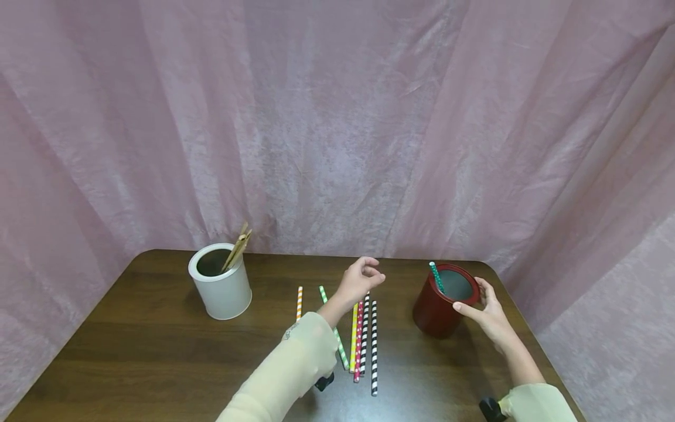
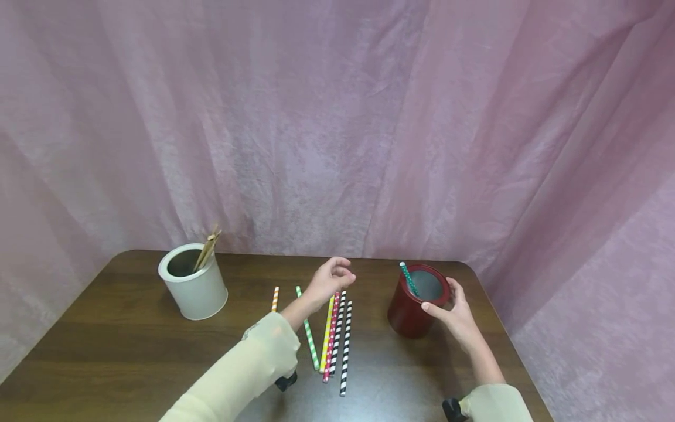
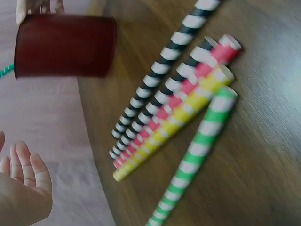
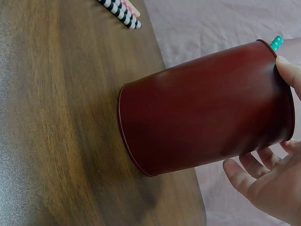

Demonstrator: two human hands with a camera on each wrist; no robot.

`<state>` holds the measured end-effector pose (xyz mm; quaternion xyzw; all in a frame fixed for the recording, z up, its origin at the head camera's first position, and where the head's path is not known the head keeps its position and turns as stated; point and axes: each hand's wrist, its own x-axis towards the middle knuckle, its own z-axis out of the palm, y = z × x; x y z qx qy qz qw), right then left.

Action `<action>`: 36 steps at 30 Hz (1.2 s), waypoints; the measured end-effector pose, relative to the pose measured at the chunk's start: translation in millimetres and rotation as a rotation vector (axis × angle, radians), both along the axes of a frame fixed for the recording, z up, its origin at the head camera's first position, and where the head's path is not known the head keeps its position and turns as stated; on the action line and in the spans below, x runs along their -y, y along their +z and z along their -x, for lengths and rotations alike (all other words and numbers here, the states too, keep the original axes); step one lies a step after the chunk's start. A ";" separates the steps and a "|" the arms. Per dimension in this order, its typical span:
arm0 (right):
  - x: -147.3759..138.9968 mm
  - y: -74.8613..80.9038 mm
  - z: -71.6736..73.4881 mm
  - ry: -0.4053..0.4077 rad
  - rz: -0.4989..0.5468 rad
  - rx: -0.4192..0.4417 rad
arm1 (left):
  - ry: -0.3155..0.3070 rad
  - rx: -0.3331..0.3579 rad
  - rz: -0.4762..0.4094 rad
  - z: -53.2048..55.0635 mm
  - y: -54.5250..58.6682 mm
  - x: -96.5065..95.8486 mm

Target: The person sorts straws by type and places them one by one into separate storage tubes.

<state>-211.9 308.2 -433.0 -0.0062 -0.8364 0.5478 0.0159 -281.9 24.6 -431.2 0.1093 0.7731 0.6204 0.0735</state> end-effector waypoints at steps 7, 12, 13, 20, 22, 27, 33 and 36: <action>-3.5 -1.4 0.5 0.000 -0.006 0.009 | 0.023 0.007 0.066 6.5 -15.2 29.3; -4.0 -0.7 0.3 0.002 0.000 0.014 | 0.041 0.021 0.101 9.5 -24.7 50.3; -4.2 -0.7 0.4 0.002 0.001 0.015 | 0.044 0.020 0.109 9.7 -25.9 54.5; -4.6 0.2 0.4 -0.003 0.003 0.023 | 0.054 0.031 0.179 11.9 -37.4 85.2; -4.9 0.4 0.5 -0.002 -0.003 0.029 | 0.055 0.036 0.196 11.2 -39.5 92.6; -5.2 0.3 1.1 -0.003 -0.009 0.026 | 0.065 0.029 0.238 7.7 -41.7 106.0; -3.4 0.6 0.3 -0.008 -0.014 0.008 | 0.082 -0.002 0.348 5.8 -50.8 119.8; -3.9 1.0 0.4 0.001 -0.009 0.013 | 0.093 -0.014 0.388 4.9 -56.2 125.9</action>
